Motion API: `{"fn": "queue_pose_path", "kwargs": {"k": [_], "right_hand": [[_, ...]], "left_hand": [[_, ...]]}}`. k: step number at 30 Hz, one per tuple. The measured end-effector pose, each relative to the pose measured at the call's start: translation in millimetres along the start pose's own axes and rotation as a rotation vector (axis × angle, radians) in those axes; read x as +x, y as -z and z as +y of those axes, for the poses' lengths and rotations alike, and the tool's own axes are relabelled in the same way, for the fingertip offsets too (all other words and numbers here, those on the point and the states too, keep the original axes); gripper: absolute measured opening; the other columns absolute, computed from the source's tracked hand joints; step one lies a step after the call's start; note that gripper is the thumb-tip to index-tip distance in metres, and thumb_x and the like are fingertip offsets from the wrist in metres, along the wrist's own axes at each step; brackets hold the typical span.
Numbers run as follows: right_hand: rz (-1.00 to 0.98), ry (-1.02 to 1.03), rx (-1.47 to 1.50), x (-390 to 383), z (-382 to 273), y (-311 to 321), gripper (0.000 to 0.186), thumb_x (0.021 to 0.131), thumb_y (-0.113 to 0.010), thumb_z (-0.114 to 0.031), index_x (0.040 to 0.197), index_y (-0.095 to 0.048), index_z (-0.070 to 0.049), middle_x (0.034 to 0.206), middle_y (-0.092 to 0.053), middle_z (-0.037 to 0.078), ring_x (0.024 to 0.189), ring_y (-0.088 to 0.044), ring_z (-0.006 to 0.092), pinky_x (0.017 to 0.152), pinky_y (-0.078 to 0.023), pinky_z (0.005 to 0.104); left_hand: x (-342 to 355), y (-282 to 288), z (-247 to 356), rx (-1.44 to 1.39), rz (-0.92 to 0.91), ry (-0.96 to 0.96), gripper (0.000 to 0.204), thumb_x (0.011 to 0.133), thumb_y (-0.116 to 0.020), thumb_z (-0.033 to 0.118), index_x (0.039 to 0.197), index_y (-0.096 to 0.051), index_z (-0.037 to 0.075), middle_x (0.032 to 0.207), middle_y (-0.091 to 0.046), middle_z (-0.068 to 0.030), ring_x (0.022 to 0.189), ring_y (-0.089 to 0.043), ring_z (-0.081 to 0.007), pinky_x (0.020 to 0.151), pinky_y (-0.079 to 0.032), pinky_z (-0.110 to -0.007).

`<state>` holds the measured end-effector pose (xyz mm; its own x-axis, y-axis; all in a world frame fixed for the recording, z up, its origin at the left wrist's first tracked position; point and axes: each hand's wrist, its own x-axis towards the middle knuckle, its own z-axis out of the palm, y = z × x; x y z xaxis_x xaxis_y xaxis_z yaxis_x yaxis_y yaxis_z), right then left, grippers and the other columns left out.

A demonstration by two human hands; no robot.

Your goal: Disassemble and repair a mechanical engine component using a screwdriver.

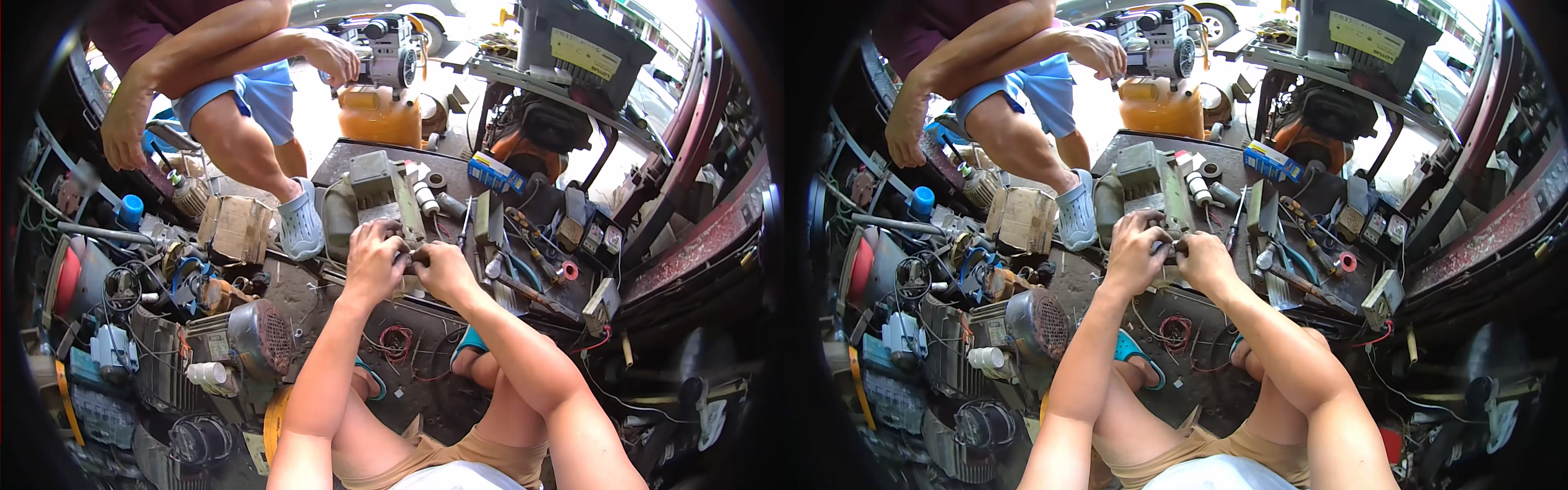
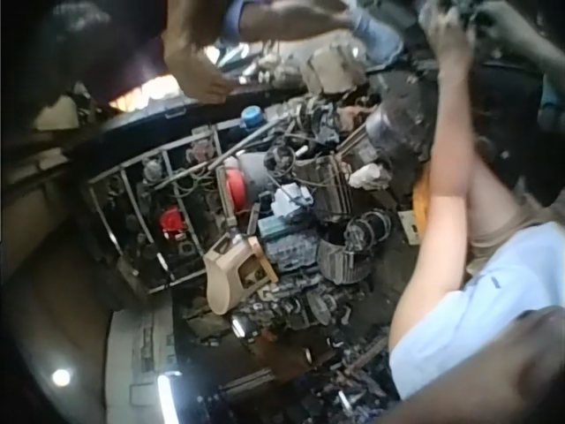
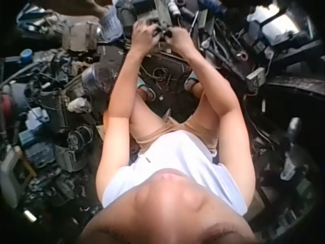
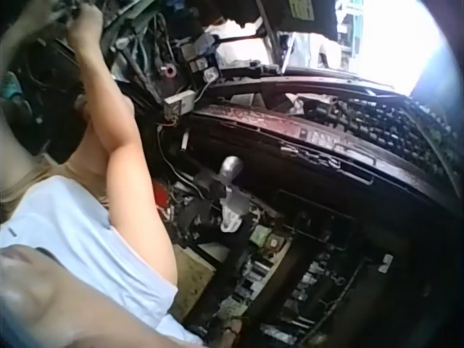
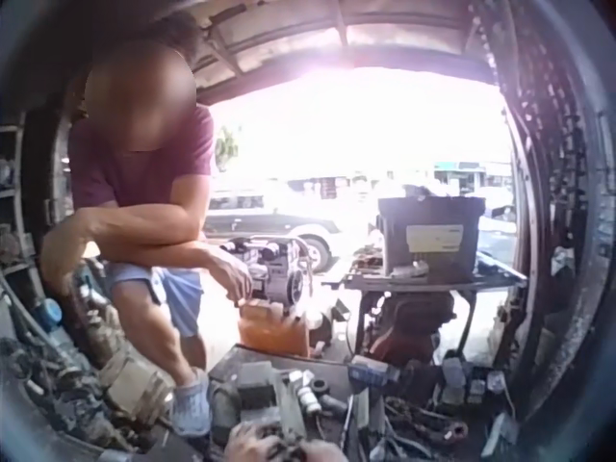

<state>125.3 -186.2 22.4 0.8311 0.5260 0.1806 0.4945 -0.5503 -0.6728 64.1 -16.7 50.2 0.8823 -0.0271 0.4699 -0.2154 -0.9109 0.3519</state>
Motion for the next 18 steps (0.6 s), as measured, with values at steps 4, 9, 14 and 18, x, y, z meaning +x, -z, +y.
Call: {"fn": "queue_pose_path", "kwargs": {"k": [4,9,14,18], "right_hand": [[-0.011,-0.113,0.059,-1,-6,3,0.022,0.086,-0.074,-0.017,0.101,-0.078,-0.002,0.102,-0.076,0.022,0.103,-0.072,0.039,0.097,-0.055,0.0475],[-0.02,-0.126,0.138,0,-5,2,0.021,0.084,-0.068,-0.009,0.102,-0.075,0.0,0.103,-0.074,0.027,0.105,-0.071,0.0438,0.096,-0.055,0.0521],[0.028,-0.076,0.012,10,3,-6,0.016,0.08,-0.066,-0.003,0.09,-0.078,0.001,0.097,-0.073,0.029,0.099,-0.073,0.0431,0.09,-0.059,0.051],[0.039,-0.235,0.115,15,9,-11,0.017,0.082,-0.072,-0.008,0.094,-0.079,0.002,0.102,-0.075,0.027,0.1,-0.075,0.0414,0.087,-0.063,0.0475]], "left_hand": [[2,-8,2,-0.058,0.012,0.061,0.017,0.079,-0.081,0.015,0.093,-0.077,0.008,0.127,-0.067,-0.0111,0.126,-0.057,-0.0325,0.113,-0.039,-0.047],[-4,-7,-4,-0.099,0.014,0.043,0.019,0.076,-0.081,0.008,0.094,-0.079,0.01,0.128,-0.068,-0.0112,0.125,-0.06,-0.0336,0.11,-0.043,-0.047],[-1,-2,-7,-0.125,-0.06,0.006,0.021,0.077,-0.079,0.004,0.097,-0.082,0.009,0.136,-0.065,-0.0154,0.129,-0.059,-0.036,0.113,-0.044,-0.047],[6,-1,-11,-0.246,-0.16,0.021,0.026,0.081,-0.074,0.001,0.104,-0.083,0.008,0.139,-0.063,-0.0176,0.133,-0.057,-0.0351,0.115,-0.043,-0.045]]}}
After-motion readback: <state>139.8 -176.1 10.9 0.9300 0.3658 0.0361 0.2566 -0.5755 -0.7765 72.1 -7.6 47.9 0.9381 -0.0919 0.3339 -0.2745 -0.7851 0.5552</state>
